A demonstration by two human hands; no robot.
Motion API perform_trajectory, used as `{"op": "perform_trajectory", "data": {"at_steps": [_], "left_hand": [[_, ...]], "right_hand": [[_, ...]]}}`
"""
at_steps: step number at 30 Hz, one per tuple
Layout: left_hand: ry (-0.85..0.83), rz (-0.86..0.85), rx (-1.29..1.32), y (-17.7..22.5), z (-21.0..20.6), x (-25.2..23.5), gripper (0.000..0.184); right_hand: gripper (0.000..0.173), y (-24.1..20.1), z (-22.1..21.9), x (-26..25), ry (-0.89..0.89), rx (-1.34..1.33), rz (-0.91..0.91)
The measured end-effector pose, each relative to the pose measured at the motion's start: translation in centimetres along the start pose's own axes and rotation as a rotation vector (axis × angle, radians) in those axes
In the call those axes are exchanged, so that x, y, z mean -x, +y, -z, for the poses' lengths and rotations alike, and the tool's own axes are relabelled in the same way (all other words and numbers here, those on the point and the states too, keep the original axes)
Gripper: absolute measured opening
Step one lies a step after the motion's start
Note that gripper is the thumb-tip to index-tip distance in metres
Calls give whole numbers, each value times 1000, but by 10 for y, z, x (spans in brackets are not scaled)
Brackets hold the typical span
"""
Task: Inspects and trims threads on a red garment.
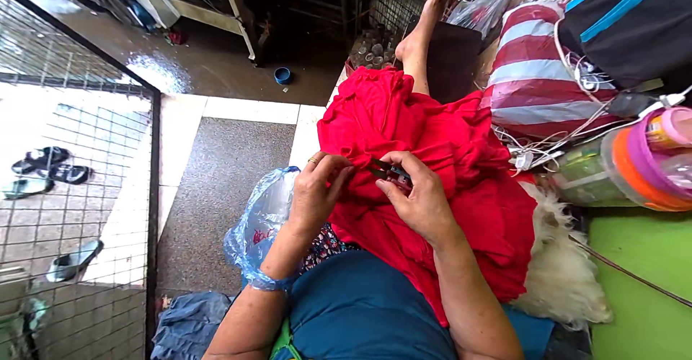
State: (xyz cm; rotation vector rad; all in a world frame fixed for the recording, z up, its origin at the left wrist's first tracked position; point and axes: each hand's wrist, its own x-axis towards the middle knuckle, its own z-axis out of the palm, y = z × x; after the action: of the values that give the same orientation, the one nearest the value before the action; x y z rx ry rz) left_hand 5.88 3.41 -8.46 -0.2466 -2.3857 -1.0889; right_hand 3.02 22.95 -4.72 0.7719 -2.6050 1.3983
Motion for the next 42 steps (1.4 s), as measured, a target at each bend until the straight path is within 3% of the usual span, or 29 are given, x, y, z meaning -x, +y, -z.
{"op": "perform_trajectory", "data": {"at_steps": [5, 14, 17, 20, 22, 25, 28, 32, 34, 37, 38, 40, 42], "left_hand": [[9, -23, 9, 7, 10, 3, 13], [20, -81, 9, 17, 9, 4, 14], [72, -9, 101, 12, 20, 2, 19], [119, 42, 256, 13, 31, 2, 17], [61, 5, 347, 20, 35, 3, 17], [-91, -116, 424, 35, 35, 5, 19], [-245, -234, 512, 43, 37, 4, 21], [-369, -258, 605, 49, 42, 8, 23], [-402, -261, 596, 51, 42, 9, 23], [-423, -222, 529, 49, 44, 10, 22], [-417, -206, 496, 46, 46, 10, 21], [-392, -156, 422, 37, 50, 10, 20], [-333, -91, 400, 26, 51, 14, 16]], "right_hand": [[20, 3, -7, 2, 67, 199, 165], [15, 2, -19, 0, 129, 368, 221], [14, 5, -17, -2, 140, 285, 159], [33, 6, -11, -5, 95, 194, 7], [39, 6, -10, -7, 48, 251, 4], [17, 6, -14, -7, 93, 314, 103], [16, -4, -1, -8, 181, 136, 100], [16, -37, 17, -45, 297, -3, 184], [29, -51, 8, -77, 310, -9, 241], [74, -58, -14, -95, 145, 50, 173], [79, -57, -17, -91, 96, 47, 157], [69, -46, -11, -72, 56, 6, 152], [44, -26, 20, -44, 22, 4, 95]]}}
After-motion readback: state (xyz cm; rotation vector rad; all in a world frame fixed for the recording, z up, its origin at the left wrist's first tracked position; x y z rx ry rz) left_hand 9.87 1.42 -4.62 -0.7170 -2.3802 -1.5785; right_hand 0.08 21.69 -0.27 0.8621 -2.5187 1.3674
